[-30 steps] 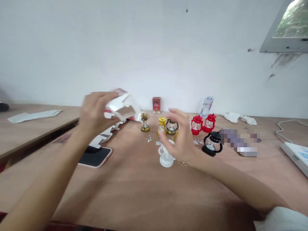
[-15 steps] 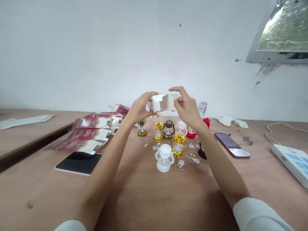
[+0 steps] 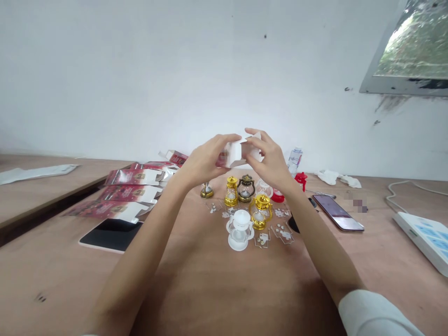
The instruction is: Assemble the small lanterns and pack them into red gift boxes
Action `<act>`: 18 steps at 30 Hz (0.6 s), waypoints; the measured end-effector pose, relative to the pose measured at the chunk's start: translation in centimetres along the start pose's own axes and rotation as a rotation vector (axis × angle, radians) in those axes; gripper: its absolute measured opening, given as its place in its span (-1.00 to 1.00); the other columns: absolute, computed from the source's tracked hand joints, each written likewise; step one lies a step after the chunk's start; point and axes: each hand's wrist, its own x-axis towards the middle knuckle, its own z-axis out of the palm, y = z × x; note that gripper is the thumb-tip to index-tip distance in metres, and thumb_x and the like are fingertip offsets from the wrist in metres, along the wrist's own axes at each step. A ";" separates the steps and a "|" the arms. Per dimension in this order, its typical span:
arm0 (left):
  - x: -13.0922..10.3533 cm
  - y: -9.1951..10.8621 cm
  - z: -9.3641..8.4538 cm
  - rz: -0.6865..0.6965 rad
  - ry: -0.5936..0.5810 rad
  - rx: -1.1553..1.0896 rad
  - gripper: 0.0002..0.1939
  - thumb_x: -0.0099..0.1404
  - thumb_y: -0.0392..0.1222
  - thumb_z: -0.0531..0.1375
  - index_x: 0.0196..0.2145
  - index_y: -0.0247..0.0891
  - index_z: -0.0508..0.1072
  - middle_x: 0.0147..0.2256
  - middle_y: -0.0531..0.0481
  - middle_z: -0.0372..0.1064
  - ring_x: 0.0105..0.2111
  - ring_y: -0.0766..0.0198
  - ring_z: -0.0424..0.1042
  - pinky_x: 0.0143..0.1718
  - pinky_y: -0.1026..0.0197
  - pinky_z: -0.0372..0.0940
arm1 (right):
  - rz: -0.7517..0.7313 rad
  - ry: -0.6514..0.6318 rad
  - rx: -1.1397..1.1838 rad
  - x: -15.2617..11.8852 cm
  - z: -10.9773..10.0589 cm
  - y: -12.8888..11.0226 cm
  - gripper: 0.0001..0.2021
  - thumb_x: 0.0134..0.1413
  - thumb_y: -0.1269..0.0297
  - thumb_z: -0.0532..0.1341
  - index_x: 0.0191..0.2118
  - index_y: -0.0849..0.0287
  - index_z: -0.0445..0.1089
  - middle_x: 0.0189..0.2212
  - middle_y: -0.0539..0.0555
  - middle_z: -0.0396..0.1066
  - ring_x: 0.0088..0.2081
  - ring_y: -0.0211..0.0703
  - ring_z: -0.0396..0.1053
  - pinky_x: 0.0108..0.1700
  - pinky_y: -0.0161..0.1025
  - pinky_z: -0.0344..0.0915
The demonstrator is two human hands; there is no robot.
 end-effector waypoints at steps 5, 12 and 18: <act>-0.2 0.0 -0.2 0.124 0.040 -0.010 -0.43 0.16 -0.37 0.17 0.10 -0.09 0.14 0.06 -0.05 0.23 -0.02 0.17 0.34 -0.17 0.17 0.40 | -0.010 0.027 0.011 0.0 -0.3 -0.2 -0.74 -0.03 0.35 0.26 -0.15 0.06 0.36 -0.02 0.08 0.34 -0.04 -0.02 0.35 -0.24 -0.14 0.37; -0.1 0.1 -0.1 0.160 0.044 -0.011 -0.52 0.17 -0.29 0.19 0.02 -0.12 0.14 0.02 -0.09 0.19 -0.05 0.15 0.35 -0.24 0.15 0.44 | -0.018 0.020 -0.029 -0.1 -0.5 -1.0 -0.73 -0.04 0.37 0.23 -0.14 0.10 0.31 -0.05 0.12 0.32 -0.08 -0.01 0.36 -0.23 -0.11 0.37; -0.4 0.9 -1.0 0.106 0.001 0.119 -0.43 0.13 -0.24 0.24 0.06 -0.12 0.14 0.00 -0.08 0.20 -0.30 0.27 0.41 -0.34 0.18 0.39 | -0.056 -0.066 0.005 -0.2 -1.2 -1.2 -0.76 0.01 0.47 0.13 -0.17 0.08 0.30 -0.01 0.12 0.33 -0.02 -0.03 0.35 -0.04 -0.02 0.31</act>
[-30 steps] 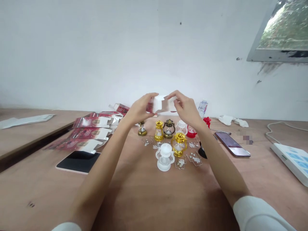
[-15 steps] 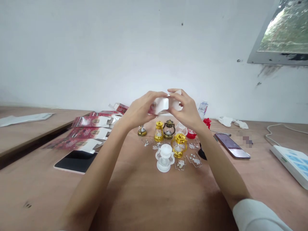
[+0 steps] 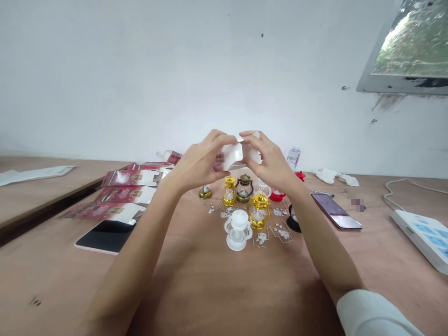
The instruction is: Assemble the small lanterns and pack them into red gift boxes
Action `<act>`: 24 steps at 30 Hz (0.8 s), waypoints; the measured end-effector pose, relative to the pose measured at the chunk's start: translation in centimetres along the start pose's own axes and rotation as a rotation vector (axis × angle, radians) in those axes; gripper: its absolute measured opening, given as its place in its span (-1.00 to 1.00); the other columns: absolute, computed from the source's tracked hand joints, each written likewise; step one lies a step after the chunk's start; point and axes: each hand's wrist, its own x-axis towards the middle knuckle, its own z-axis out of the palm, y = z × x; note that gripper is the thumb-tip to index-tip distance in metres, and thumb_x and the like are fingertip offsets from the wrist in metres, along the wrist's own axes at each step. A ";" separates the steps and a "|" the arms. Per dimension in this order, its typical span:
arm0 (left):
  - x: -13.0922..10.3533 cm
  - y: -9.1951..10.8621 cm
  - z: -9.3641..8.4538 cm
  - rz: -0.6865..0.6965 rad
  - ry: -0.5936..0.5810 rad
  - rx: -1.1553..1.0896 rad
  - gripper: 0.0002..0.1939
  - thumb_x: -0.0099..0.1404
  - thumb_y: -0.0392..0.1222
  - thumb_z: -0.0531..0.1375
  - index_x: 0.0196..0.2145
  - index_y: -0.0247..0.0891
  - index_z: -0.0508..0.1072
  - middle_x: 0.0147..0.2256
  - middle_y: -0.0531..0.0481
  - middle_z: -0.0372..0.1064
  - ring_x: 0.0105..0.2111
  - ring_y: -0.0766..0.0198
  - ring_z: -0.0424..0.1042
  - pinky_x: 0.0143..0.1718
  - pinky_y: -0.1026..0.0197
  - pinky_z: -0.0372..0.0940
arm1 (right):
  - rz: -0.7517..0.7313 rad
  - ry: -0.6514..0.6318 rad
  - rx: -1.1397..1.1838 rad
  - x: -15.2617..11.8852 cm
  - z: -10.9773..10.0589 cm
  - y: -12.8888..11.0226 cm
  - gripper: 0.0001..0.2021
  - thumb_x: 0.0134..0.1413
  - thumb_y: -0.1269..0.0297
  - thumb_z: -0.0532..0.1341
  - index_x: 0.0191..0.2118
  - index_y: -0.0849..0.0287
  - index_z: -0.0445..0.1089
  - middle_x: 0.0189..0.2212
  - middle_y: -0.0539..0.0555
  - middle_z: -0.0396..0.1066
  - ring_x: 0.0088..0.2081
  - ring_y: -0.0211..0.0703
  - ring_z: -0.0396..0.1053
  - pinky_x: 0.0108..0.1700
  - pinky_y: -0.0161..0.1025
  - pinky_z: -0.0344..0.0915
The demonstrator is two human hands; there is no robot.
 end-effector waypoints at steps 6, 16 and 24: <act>0.1 1.7 -1.3 -0.039 -0.240 0.124 -0.40 0.10 -0.15 0.30 0.08 0.00 0.20 -0.01 -0.05 0.24 -0.50 0.39 0.36 -0.50 0.29 0.23 | 0.048 -0.105 0.089 -0.1 -0.3 0.2 -0.77 -0.07 0.53 0.17 -0.26 0.10 0.34 -0.04 0.10 0.36 -0.01 -0.05 0.34 -0.06 -0.07 0.33; 0.1 1.0 -1.2 -0.236 -0.008 -0.011 -0.24 0.01 0.01 0.34 0.08 -0.15 0.08 -0.11 -0.10 0.35 -0.30 0.10 0.47 -0.44 0.18 0.31 | -0.013 0.202 0.138 -0.2 0.2 -0.5 -0.71 0.12 0.26 0.18 -0.01 -0.01 0.29 0.01 0.05 0.30 -0.06 -0.11 0.37 -0.28 -0.21 0.46; -0.1 0.2 -1.0 -0.200 0.074 -0.107 -0.16 -0.02 0.04 0.36 0.11 -0.15 0.03 0.02 -0.15 0.25 -0.23 0.12 0.46 -0.34 0.12 0.38 | -0.182 0.129 -0.069 -0.5 0.3 -1.1 -0.74 0.17 0.21 0.14 -0.01 0.01 0.30 0.11 0.14 0.15 0.13 0.07 0.20 -0.04 0.07 0.39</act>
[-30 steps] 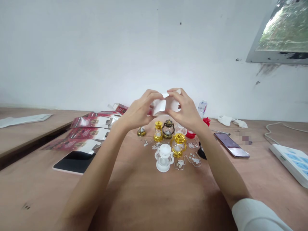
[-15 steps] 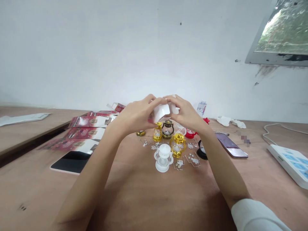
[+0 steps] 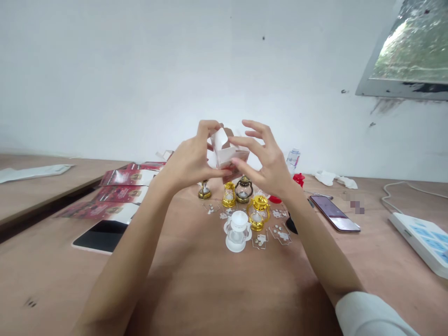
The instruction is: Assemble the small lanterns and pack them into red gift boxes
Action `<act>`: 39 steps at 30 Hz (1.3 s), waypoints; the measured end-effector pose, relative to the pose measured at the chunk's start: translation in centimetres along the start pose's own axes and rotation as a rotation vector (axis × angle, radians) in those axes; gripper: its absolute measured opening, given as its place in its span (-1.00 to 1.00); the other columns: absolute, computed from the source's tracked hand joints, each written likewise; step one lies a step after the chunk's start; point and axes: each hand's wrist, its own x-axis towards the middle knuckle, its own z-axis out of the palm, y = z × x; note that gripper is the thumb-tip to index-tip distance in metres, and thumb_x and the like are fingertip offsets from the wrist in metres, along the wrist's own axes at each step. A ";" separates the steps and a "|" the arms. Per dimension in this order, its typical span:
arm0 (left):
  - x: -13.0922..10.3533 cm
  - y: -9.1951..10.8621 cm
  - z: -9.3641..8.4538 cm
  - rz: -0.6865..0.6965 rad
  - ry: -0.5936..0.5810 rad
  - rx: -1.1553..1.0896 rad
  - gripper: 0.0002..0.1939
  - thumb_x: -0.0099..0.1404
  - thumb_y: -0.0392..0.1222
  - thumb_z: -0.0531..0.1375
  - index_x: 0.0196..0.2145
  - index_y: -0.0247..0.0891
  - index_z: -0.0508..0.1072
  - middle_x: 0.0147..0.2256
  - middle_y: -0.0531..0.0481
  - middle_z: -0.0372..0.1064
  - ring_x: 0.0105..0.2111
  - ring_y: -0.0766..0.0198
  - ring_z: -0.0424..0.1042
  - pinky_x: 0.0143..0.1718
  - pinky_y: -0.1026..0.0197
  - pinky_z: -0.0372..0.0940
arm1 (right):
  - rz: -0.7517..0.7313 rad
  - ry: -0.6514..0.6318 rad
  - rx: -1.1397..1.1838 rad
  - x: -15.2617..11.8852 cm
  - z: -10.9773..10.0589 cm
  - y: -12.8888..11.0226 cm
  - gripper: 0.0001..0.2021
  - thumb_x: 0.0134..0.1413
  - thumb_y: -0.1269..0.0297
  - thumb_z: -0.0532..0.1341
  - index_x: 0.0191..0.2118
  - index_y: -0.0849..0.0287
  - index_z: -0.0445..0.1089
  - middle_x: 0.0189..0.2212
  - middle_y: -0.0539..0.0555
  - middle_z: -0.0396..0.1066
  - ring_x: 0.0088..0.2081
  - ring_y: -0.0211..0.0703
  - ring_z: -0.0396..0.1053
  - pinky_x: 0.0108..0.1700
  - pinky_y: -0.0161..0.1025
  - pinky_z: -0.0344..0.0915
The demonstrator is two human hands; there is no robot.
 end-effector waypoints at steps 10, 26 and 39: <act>0.0 -0.1 -0.1 -0.018 0.001 0.101 -0.15 0.00 0.05 0.34 0.14 -0.17 0.01 0.02 -0.18 0.26 -0.23 0.10 0.47 -0.40 0.18 0.38 | -0.019 -0.061 -0.108 -0.2 0.4 -0.3 -0.70 0.11 0.37 0.19 -0.02 0.03 0.30 -0.09 0.13 0.32 -0.03 0.08 0.26 -0.02 0.10 0.30; -0.1 -1.2 0.7 0.095 0.077 0.044 -0.23 0.04 0.05 0.34 0.09 -0.15 0.04 0.02 -0.17 0.29 -0.20 0.10 0.48 -0.27 0.06 0.43 | -0.067 -0.078 0.097 0.1 -0.3 0.5 -0.90 0.19 0.40 0.11 -0.26 0.08 0.35 -0.05 0.07 0.39 0.02 -0.14 0.35 0.01 -0.05 0.36; 0.0 -0.3 1.3 0.234 0.190 0.017 -0.35 0.17 -0.08 0.28 0.06 -0.10 -0.04 0.10 -0.13 0.23 0.06 0.15 0.34 -0.07 0.04 0.43 | 0.122 0.198 0.101 0.5 0.3 -0.3 -0.90 0.05 0.22 0.28 -0.36 0.07 0.35 -0.19 0.06 0.35 -0.05 -0.04 0.34 0.04 0.04 0.31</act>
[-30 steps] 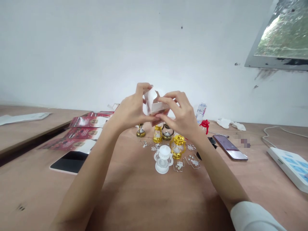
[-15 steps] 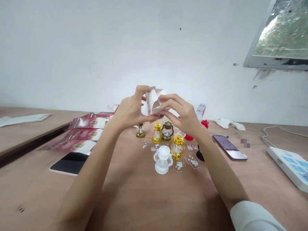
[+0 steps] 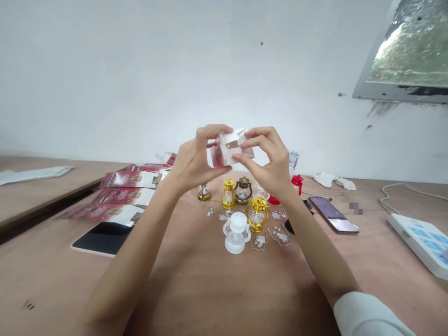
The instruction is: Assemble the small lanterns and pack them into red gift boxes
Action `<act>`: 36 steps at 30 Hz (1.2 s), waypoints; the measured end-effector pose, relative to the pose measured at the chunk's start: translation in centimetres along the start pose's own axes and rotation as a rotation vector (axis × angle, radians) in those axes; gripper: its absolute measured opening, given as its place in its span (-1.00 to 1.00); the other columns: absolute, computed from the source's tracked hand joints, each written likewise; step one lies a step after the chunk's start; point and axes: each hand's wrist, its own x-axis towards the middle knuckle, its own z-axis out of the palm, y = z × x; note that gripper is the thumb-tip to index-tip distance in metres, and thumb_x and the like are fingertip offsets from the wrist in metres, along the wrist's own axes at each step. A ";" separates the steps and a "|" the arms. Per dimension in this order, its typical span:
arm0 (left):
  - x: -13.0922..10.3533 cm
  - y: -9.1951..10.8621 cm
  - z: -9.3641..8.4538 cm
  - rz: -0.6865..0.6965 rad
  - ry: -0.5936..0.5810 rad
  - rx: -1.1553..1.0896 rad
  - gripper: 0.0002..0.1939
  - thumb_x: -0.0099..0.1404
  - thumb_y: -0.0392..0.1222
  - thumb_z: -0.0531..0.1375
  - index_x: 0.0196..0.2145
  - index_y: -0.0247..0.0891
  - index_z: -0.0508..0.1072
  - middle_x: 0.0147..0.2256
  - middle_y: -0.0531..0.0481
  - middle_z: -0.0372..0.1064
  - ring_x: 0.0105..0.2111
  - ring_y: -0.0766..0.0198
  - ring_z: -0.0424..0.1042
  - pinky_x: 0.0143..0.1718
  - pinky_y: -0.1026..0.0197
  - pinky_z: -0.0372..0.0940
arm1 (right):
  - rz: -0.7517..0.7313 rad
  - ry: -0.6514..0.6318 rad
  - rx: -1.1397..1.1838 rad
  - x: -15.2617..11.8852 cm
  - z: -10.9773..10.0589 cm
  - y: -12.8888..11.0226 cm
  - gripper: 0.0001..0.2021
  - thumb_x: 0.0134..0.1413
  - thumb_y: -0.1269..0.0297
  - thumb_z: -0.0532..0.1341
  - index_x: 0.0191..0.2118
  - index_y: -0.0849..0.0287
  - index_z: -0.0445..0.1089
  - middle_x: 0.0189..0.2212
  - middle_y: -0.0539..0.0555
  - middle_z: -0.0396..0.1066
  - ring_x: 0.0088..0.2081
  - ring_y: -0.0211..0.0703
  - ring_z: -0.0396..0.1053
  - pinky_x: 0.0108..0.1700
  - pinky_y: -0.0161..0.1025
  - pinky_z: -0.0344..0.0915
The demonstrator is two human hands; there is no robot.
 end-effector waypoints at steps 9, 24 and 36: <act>0.0 -0.1 -0.2 0.009 -0.001 0.011 -0.36 0.12 -0.16 0.31 0.08 -0.12 0.09 0.06 -0.10 0.31 0.03 0.14 0.37 -0.08 0.06 0.42 | 0.068 -0.090 0.061 -0.1 0.0 0.5 -0.74 0.08 0.22 0.24 -0.08 -0.01 0.32 0.08 0.11 0.18 0.18 0.04 0.14 0.01 0.06 0.36; 0.3 0.0 -0.6 0.128 -0.014 0.118 -0.52 0.22 -0.15 0.24 0.09 0.04 0.27 0.12 -0.04 0.24 0.04 0.11 0.35 -0.03 0.02 0.39 | 0.141 -0.271 0.279 -0.1 -0.7 0.9 -0.59 0.08 0.24 0.24 0.06 -0.02 0.21 0.19 0.10 0.11 0.21 0.02 0.14 -0.01 -0.03 0.41; 0.3 0.3 -0.6 0.108 -0.043 0.160 -0.61 0.22 -0.13 0.25 0.00 -0.05 0.29 0.09 -0.07 0.26 -0.03 0.13 0.40 -0.10 0.06 0.42 | 0.214 -0.267 0.307 0.1 -0.7 0.6 -0.59 0.03 0.23 0.27 0.02 0.02 0.21 0.15 0.11 0.17 0.08 -0.05 0.28 -0.04 -0.09 0.42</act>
